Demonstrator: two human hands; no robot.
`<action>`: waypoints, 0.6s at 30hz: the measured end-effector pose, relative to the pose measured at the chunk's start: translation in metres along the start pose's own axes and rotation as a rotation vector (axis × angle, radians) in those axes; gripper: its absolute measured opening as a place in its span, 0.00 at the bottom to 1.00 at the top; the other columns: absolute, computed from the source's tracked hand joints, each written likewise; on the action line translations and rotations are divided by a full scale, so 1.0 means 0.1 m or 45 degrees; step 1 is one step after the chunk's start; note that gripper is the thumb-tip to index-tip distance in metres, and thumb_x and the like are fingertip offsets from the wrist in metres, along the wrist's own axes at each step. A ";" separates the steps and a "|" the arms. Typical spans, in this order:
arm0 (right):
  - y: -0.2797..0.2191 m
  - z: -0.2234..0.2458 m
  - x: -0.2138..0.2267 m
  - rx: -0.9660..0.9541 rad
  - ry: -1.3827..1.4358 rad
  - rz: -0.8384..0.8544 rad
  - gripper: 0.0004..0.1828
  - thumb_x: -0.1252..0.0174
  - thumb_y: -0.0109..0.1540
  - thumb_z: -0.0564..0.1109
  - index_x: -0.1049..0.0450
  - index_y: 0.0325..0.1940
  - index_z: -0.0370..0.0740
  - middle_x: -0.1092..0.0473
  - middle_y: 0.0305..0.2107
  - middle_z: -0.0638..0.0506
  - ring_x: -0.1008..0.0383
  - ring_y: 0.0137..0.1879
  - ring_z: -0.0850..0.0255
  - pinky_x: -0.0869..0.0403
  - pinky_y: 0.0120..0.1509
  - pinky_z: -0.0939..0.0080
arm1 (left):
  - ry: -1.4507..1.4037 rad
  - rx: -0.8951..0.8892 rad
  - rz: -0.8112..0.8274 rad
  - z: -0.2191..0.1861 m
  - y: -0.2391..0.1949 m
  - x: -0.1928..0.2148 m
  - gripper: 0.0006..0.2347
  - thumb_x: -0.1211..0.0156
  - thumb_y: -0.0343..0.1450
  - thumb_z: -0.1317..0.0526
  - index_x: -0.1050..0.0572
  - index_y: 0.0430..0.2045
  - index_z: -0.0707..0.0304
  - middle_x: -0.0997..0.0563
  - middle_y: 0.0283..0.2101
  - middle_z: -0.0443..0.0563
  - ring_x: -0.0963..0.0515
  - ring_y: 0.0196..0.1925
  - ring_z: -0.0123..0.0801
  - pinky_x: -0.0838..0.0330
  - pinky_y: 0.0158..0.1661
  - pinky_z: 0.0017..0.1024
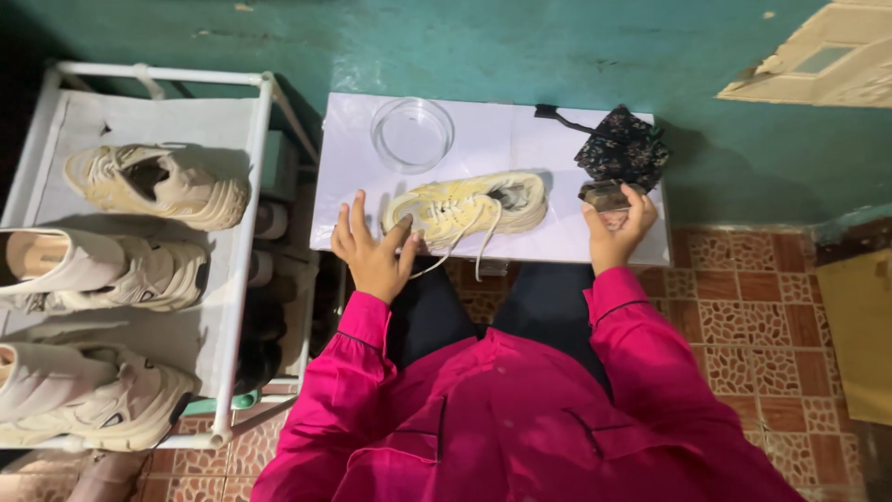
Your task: The person scrubs a white sneaker with a brush, focusing on the upper mesh and the sole. They rotate the shoe to clean different sides and then wipe it with a cloth.
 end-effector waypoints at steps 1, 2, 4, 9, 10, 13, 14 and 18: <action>-0.01 -0.02 -0.01 0.001 0.001 0.006 0.38 0.20 0.50 0.39 0.27 0.62 0.44 0.45 0.57 0.40 0.39 0.65 0.42 0.41 0.72 0.42 | 0.003 0.005 0.001 0.02 -0.01 0.01 0.10 0.41 0.73 0.41 0.18 0.39 0.33 0.37 0.71 0.60 0.43 0.72 0.61 0.50 0.61 0.52; 0.00 -0.04 -0.02 -0.003 -0.008 -0.011 0.38 0.20 0.49 0.39 0.27 0.61 0.44 0.44 0.55 0.42 0.38 0.64 0.44 0.40 0.71 0.45 | -0.063 0.020 0.028 0.03 -0.02 0.00 0.10 0.40 0.72 0.42 0.18 0.41 0.33 0.37 0.71 0.61 0.42 0.72 0.62 0.50 0.61 0.53; 0.03 -0.06 -0.05 -0.002 -0.018 -0.029 0.38 0.19 0.48 0.40 0.26 0.60 0.45 0.43 0.54 0.43 0.37 0.63 0.46 0.38 0.71 0.47 | -0.132 0.035 0.052 0.14 0.02 -0.04 0.11 0.39 0.71 0.42 0.18 0.43 0.34 0.37 0.71 0.62 0.42 0.71 0.63 0.50 0.61 0.53; 0.37 0.38 -0.26 -0.402 0.321 0.058 0.30 0.24 0.56 0.40 0.27 0.60 0.48 0.42 0.55 0.41 0.23 0.48 0.50 0.23 0.56 0.55 | -0.189 0.239 -0.107 0.75 0.27 -0.35 0.17 0.43 0.75 0.47 0.24 0.54 0.51 0.38 0.68 0.63 0.37 0.68 0.61 0.42 0.61 0.53; 0.47 0.52 -0.30 -0.398 0.322 0.057 0.30 0.24 0.56 0.40 0.27 0.60 0.48 0.42 0.55 0.41 0.23 0.48 0.50 0.23 0.56 0.55 | -0.189 0.239 -0.111 0.80 0.24 -0.45 0.17 0.43 0.75 0.47 0.24 0.54 0.51 0.38 0.68 0.63 0.37 0.68 0.61 0.42 0.61 0.53; 0.77 0.98 -0.49 -0.316 0.215 0.232 0.31 0.22 0.52 0.46 0.24 0.58 0.50 0.37 0.51 0.44 0.22 0.47 0.47 0.22 0.53 0.53 | -0.243 0.599 0.000 0.92 0.21 -0.67 0.19 0.37 0.74 0.50 0.29 0.59 0.46 0.38 0.66 0.58 0.35 0.67 0.56 0.40 0.60 0.54; 0.85 1.18 -0.59 -0.216 0.246 0.374 0.30 0.22 0.51 0.44 0.24 0.56 0.45 0.34 0.48 0.42 0.23 0.48 0.47 0.23 0.54 0.51 | -0.242 0.603 0.022 0.90 0.22 -0.65 0.18 0.36 0.73 0.51 0.28 0.57 0.47 0.36 0.65 0.57 0.34 0.66 0.56 0.39 0.60 0.55; 0.96 1.76 -1.02 0.258 0.137 0.734 0.34 0.16 0.47 0.47 0.25 0.53 0.46 0.32 0.40 0.52 0.27 0.49 0.54 0.25 0.54 0.61 | -0.269 0.553 0.037 0.87 0.19 -0.59 0.12 0.35 0.73 0.53 0.23 0.48 0.50 0.34 0.64 0.55 0.33 0.65 0.55 0.39 0.60 0.53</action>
Point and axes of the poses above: each hand's wrist, its own y-axis towards the middle knuckle, its own x-axis out of the back of the hand, z = x × y, the point moved 1 cm from there along y, towards the middle knuckle
